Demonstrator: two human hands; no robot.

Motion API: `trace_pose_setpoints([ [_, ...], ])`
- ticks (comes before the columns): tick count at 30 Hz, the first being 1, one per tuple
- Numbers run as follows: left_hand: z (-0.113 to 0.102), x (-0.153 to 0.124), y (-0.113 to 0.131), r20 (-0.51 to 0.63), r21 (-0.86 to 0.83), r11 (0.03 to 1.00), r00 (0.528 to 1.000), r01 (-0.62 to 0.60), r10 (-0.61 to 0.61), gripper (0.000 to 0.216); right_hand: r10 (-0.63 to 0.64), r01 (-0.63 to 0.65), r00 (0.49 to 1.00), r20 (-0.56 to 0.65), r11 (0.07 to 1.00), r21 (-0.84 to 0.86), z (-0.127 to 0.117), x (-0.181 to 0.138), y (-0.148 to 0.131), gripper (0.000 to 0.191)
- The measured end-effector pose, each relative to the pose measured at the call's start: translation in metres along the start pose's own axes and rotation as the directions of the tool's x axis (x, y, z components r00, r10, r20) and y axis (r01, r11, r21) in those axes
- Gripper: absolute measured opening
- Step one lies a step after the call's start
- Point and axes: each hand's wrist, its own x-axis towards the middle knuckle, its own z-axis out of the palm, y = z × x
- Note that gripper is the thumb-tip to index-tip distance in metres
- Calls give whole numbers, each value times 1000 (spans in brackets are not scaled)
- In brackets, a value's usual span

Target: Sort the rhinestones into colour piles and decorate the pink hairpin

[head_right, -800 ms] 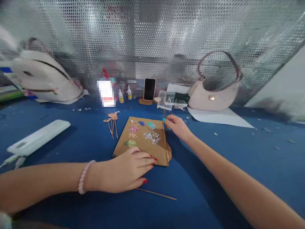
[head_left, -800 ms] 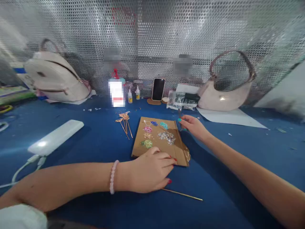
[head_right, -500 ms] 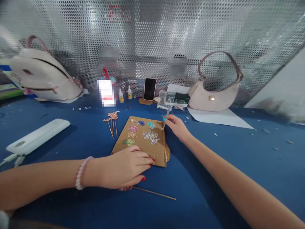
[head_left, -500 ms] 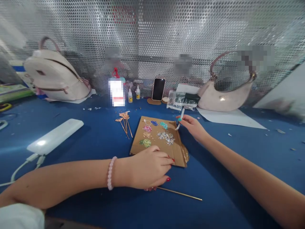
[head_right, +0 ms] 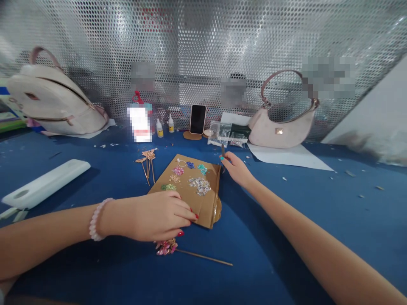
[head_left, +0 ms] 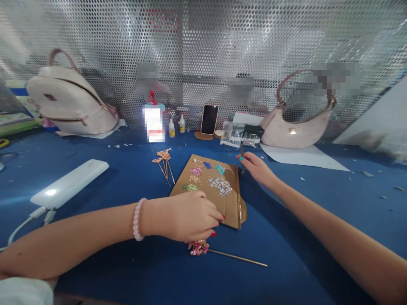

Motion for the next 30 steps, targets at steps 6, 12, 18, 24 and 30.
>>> trace_pose_setpoints([
  [6,-8,-1,3,53,20,1000,998,12,-13,14,-270,364,915,299,871,-329,-15,-14,-24,18],
  [12,-13,-1,6,88,43,999,996,18,-21,15,-319,593,783,534,643,-484,-15,-19,-20,25],
  [18,-12,-3,5,81,16,1000,997,12,-13,13,-291,618,772,565,552,-560,-14,-19,-26,23],
  [24,-13,-3,6,45,26,1000,999,8,-9,10,-293,602,794,532,497,-625,-11,-13,-25,24],
  [30,-10,-4,6,-13,20,1000,1000,-5,6,10,-337,609,790,513,534,-586,-12,-11,-26,29],
])
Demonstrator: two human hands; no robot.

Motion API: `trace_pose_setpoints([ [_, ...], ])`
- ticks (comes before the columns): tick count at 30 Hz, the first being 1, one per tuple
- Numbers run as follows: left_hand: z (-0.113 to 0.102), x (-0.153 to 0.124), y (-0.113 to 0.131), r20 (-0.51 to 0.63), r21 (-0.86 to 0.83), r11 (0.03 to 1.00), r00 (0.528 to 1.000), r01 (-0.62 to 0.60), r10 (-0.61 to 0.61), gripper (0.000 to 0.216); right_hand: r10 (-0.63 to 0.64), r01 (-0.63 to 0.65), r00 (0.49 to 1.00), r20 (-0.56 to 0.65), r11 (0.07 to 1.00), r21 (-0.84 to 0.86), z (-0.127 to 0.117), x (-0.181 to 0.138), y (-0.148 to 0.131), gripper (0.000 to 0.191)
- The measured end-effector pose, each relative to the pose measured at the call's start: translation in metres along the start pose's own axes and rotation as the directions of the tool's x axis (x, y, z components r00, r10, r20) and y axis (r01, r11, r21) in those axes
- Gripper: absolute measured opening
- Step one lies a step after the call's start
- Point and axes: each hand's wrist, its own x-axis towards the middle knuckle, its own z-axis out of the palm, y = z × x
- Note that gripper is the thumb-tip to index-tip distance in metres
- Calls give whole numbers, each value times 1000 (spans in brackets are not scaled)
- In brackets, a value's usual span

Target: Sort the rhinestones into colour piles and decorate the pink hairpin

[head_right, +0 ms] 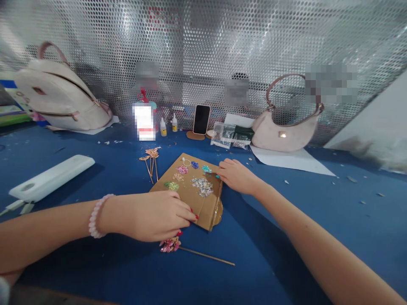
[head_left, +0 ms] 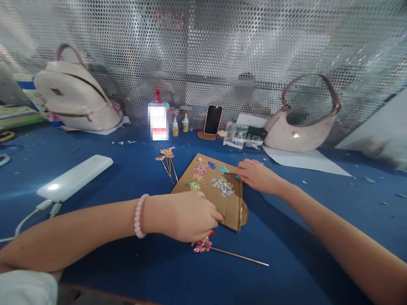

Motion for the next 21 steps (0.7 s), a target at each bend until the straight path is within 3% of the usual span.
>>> trace_pose_setpoints([
  [2,1,-1,0,-12,4,1000,1000,-5,5,9,-20,20,1000,10,999,26,-1,0,-2,28],
  [5,-1,0,1,59,24,1000,998,14,-15,11,-39,38,998,44,999,21,-2,1,-5,26],
  [10,-4,1,2,138,44,998,990,36,-42,14,19,-17,998,56,999,-29,1,2,-4,25],
  [17,-5,-1,2,54,11,1000,998,23,-23,17,-35,29,997,66,994,102,-5,-6,5,29],
  [21,-5,-2,1,62,-2,999,997,42,-42,16,-65,54,994,89,991,120,-7,-7,5,30],
])
